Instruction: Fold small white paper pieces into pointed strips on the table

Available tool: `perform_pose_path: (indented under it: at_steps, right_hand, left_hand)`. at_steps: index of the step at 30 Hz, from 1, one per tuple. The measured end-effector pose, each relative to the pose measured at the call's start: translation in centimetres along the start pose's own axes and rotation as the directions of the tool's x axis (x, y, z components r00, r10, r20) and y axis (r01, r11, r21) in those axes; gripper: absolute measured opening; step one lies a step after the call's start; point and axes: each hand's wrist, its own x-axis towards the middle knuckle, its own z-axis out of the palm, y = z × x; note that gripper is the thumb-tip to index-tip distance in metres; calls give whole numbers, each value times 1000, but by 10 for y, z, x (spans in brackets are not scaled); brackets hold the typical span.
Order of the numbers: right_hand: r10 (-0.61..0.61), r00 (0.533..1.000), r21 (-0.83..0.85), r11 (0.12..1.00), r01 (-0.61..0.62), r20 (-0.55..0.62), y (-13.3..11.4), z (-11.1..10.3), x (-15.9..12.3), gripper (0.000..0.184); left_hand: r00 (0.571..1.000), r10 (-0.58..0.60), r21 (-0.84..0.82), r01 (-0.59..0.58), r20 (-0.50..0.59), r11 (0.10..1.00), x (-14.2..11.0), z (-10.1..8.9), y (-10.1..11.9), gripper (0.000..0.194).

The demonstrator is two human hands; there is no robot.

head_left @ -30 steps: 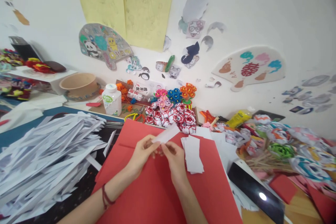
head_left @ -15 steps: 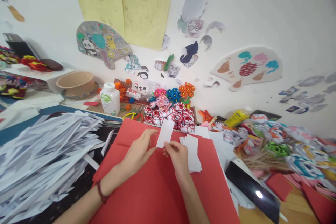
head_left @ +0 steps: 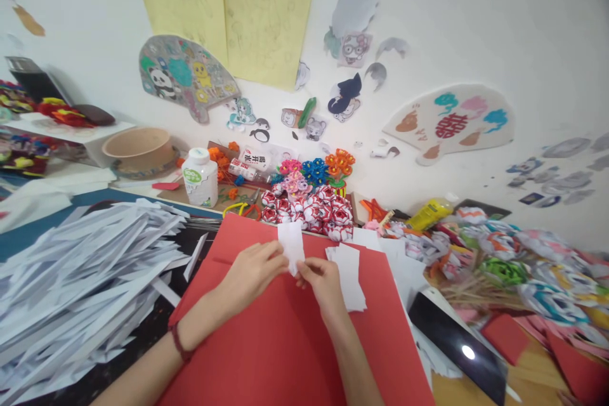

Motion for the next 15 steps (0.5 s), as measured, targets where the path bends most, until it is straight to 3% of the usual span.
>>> perform_pose_path:
  at_steps: [4, 11, 15]
  right_hand:
    - [-13, 1000, 33, 999, 12, 12, -5, 3, -3, 28]
    - [35, 999, 148, 988, -34, -10, -8, 9, -6, 23]
    - [83, 997, 220, 972, -81, 1, -9, 12, -7, 21]
  left_hand:
    - [958, -287, -364, 272, 11, 891, 3, 3, 5, 13]
    - [885, -447, -718, 393, 127, 574, 6, 14, 9, 16]
    - [843, -531, -743, 409, 86, 530, 6, 16, 13, 13]
